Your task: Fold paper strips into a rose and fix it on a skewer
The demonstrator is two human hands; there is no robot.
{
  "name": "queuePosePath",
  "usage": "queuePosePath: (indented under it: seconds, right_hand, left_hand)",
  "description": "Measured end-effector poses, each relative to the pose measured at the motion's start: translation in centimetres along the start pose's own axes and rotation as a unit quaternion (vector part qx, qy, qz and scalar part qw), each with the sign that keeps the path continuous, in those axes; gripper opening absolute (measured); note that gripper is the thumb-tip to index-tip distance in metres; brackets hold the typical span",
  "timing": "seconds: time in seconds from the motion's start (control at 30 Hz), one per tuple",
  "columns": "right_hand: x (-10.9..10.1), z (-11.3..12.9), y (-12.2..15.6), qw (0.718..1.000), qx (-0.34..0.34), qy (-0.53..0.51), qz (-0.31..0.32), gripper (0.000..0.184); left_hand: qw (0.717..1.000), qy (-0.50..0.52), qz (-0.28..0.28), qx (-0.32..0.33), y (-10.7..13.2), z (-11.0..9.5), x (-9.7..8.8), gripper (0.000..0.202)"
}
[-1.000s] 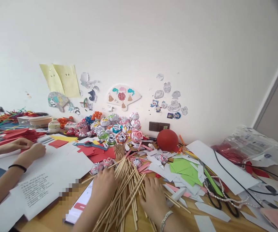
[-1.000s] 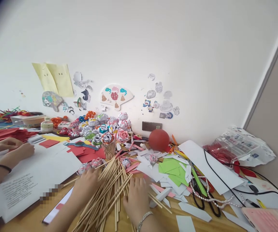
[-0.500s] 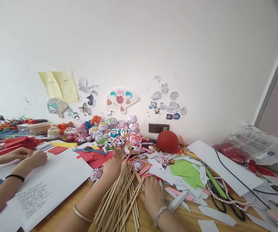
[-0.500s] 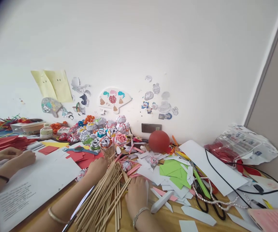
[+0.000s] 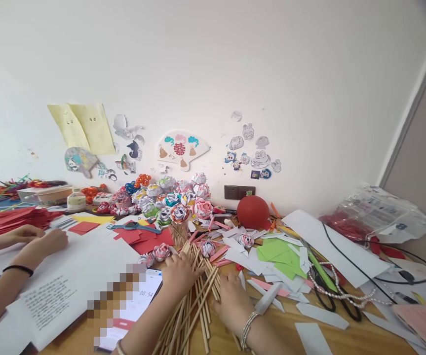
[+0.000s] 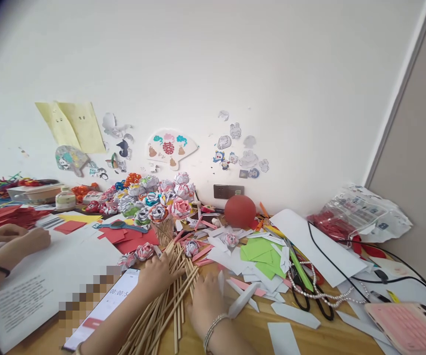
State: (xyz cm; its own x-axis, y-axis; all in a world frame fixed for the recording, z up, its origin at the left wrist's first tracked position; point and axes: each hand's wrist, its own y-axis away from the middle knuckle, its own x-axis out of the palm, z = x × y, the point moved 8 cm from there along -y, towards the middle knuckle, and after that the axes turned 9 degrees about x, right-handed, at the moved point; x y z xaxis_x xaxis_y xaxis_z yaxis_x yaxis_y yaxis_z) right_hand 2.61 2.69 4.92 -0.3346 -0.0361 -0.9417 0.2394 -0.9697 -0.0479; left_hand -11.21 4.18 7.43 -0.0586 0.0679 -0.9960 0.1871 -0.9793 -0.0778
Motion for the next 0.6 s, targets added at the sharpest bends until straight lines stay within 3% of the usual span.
queuePosePath:
  seconds: [0.37, 0.47, 0.6]
  right_hand:
    - [1.5, -0.5, 0.4, 0.998, 0.053, 0.033, -0.004, 0.045]
    - [1.7, -0.5, -0.2, 0.997, 0.064, 0.047, -0.013, 0.037]
    - [2.0, -0.5, -0.8, 0.995, 0.067, 0.059, -0.033, 0.04]
  left_hand:
    - [0.993, 0.045, 0.103, 0.042, 2.4, -1.6, 1.2, 0.112]
    - [0.994, 0.039, 0.093, 0.049, 2.8, -1.7, 1.5, 0.104]
    - [0.998, 0.028, 0.048, 0.026, 2.4, -1.3, 2.2, 0.084]
